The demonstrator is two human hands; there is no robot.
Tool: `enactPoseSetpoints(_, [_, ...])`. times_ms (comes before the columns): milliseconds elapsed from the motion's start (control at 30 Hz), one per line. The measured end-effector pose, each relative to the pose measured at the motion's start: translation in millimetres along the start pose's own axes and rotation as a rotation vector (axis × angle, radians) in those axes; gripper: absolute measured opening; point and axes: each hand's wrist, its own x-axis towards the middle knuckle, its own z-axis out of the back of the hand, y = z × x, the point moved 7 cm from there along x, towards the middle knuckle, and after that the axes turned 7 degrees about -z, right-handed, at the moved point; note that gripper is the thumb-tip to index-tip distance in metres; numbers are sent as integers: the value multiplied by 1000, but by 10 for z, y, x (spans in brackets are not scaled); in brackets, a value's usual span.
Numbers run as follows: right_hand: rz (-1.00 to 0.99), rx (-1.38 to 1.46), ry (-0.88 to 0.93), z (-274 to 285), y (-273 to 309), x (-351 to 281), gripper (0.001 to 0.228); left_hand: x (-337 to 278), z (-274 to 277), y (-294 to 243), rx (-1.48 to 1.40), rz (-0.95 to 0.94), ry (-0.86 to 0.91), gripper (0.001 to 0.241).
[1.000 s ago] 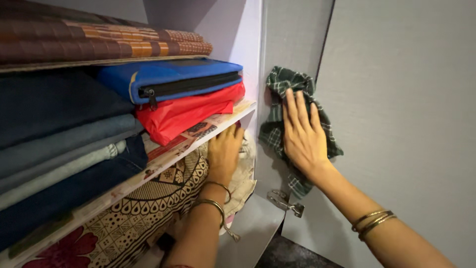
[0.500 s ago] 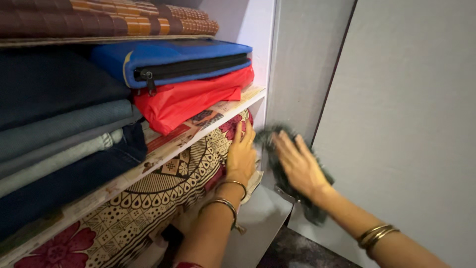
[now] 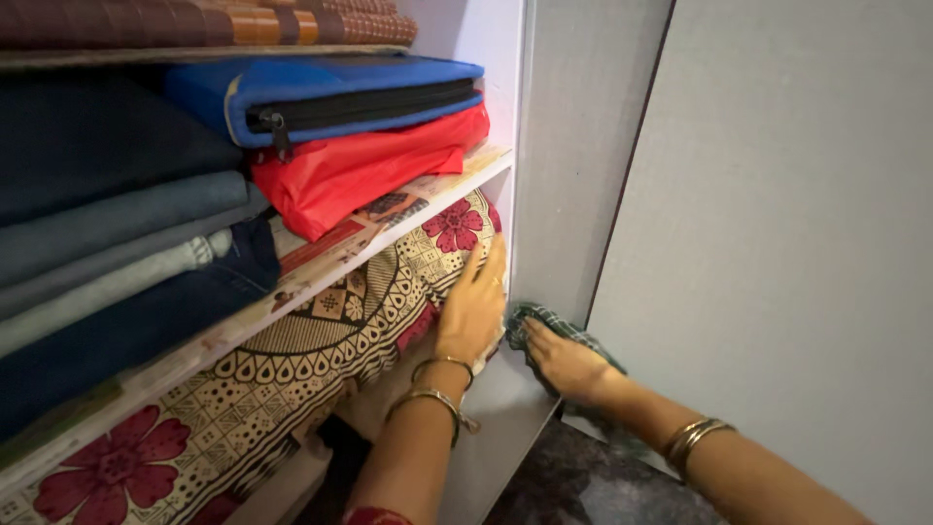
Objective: The person wipes the inside surface of a wardrobe door with a green checkered cloth. They hold the door open with one hand while scrubbing the surface with the other, moving from the top edge down to the bottom.
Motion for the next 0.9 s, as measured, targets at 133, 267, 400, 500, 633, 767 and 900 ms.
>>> enactPoseSetpoints(133, [-206,372,-189,-141,48,-104,59,-92,-96,-304,-196,-285,114,48])
enactPoseSetpoints(267, [-222,369,-92,-94,91,-490,66,-130,-358,-463,-270,-304,348,50])
enactPoseSetpoints(400, [-172,239,-78,-11,134,-766,64,-157,-672,-591,-65,-349,471,54])
enactPoseSetpoints(500, [-220,286,-113,8,50,-555,68,-113,-814,-628,41,-292,491,59])
enactPoseSetpoints(633, [-221,354,-101,11,-29,-115,68,-54,-917,-687,8,-262,591,56])
enactPoseSetpoints(767, [-239,288,-112,73,17,-144,66,-71,-942,-652,-12,-262,621,53])
enactPoseSetpoints(900, [-219,122,-111,67,141,-601,69,-94,-926,-594,-23,-270,560,53])
